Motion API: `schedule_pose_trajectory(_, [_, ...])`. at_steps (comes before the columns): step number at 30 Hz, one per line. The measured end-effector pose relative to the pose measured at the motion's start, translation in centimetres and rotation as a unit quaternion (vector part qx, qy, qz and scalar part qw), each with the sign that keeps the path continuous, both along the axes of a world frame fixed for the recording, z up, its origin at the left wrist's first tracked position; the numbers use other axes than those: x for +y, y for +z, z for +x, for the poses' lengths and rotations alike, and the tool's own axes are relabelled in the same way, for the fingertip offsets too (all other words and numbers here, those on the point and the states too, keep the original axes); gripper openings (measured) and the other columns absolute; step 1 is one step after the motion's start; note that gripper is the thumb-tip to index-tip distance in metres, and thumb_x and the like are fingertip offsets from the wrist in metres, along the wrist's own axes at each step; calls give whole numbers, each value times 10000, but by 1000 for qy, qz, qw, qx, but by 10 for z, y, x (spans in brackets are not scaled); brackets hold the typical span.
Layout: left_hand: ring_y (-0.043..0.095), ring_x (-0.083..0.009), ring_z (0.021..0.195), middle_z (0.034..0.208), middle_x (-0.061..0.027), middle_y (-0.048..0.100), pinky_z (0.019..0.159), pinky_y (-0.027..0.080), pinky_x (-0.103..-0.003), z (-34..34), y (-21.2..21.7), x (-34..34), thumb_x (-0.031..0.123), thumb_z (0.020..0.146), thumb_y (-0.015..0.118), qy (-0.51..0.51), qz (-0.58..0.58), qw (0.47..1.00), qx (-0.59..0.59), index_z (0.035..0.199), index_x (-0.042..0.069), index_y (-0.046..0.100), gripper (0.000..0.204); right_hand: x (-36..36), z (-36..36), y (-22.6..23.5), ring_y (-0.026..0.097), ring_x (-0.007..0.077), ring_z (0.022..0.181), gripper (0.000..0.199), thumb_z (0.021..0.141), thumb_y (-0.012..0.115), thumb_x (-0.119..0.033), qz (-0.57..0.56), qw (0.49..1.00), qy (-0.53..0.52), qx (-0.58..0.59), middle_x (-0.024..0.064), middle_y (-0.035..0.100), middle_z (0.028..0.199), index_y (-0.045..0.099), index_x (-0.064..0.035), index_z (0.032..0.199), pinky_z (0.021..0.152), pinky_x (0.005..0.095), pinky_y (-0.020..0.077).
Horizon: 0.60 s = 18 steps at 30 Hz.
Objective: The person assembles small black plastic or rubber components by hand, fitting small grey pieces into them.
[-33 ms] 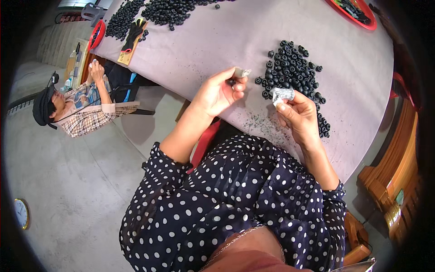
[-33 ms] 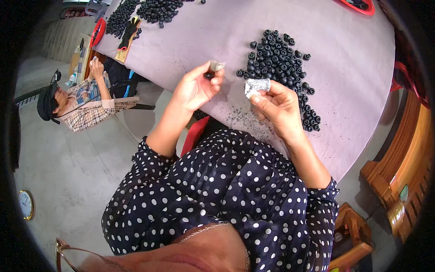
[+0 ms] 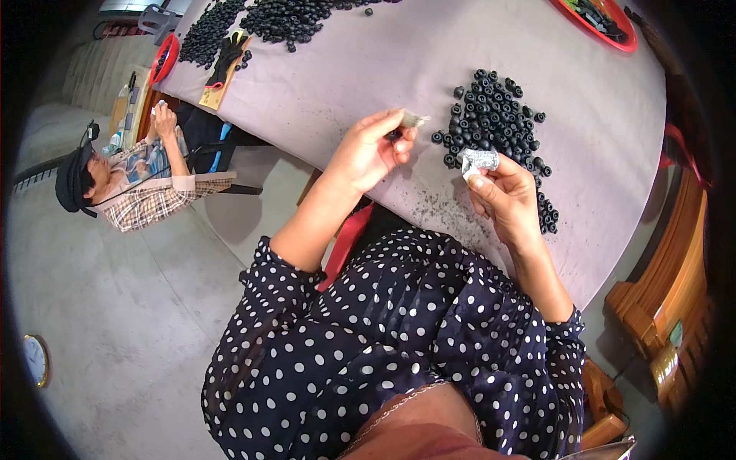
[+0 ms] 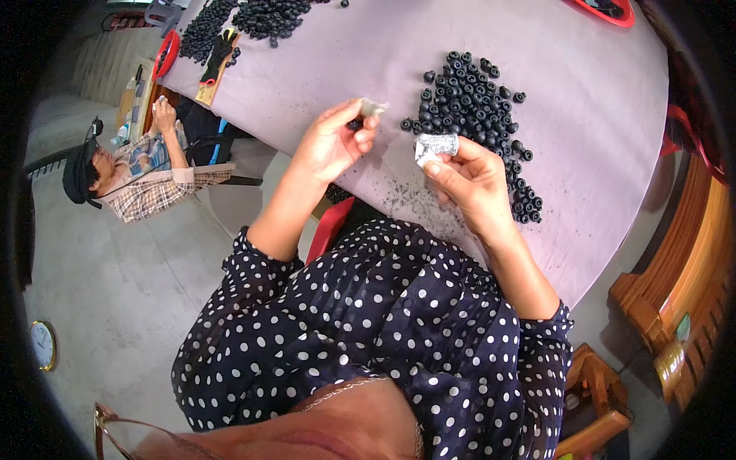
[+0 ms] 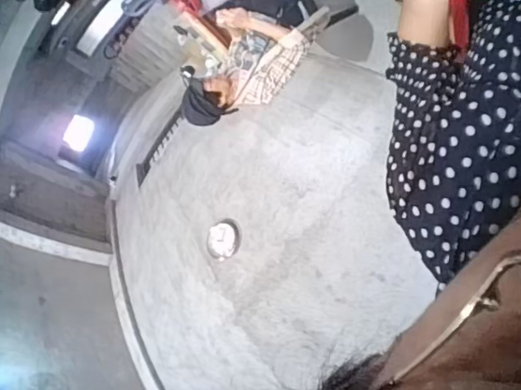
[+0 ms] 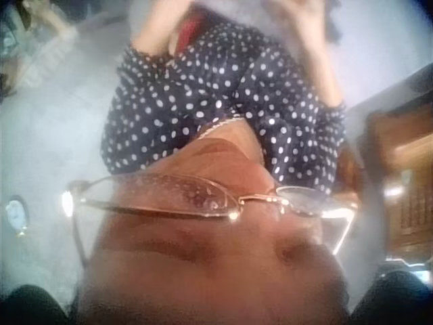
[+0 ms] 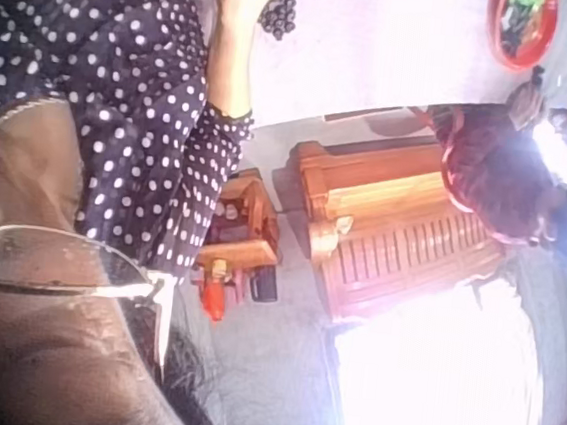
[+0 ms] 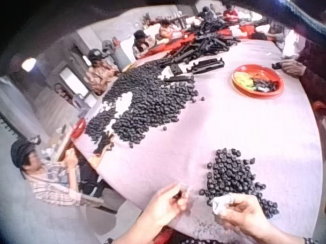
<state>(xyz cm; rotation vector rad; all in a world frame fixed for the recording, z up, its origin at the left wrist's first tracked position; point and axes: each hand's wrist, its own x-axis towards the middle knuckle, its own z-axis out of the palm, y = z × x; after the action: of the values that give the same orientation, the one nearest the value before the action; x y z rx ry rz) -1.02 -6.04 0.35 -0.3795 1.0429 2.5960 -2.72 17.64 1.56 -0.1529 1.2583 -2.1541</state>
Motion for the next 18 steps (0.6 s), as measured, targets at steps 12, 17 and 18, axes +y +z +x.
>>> schedule_pose_trajectory(12, [449,-107,550,597,-36,483,530,384,-255,-21,2,30,89,722,661,-136,-652,707,240,885,20,565,201,4,-1,-5,427,16,516,178,811,623,-56,12,1000,0,5,-19,564,723,598,-8,980,431,157,305])
schedule_pose_trajectory(17, [459,-82,559,638,4,521,519,381,-235,-6,-1,29,99,762,646,-123,-632,742,187,868,30,552,157,3,0,-2,428,11,523,191,809,625,-51,26,1000,0,14,-24,568,736,595,-5,992,439,152,311])
schedule_pose_trajectory(18, [457,-74,557,653,17,531,511,378,-223,-3,-1,29,101,786,632,-108,-597,779,157,851,36,550,123,3,0,-2,438,9,540,197,809,624,-49,44,999,5,20,-25,572,748,595,-4,998,454,151,325])
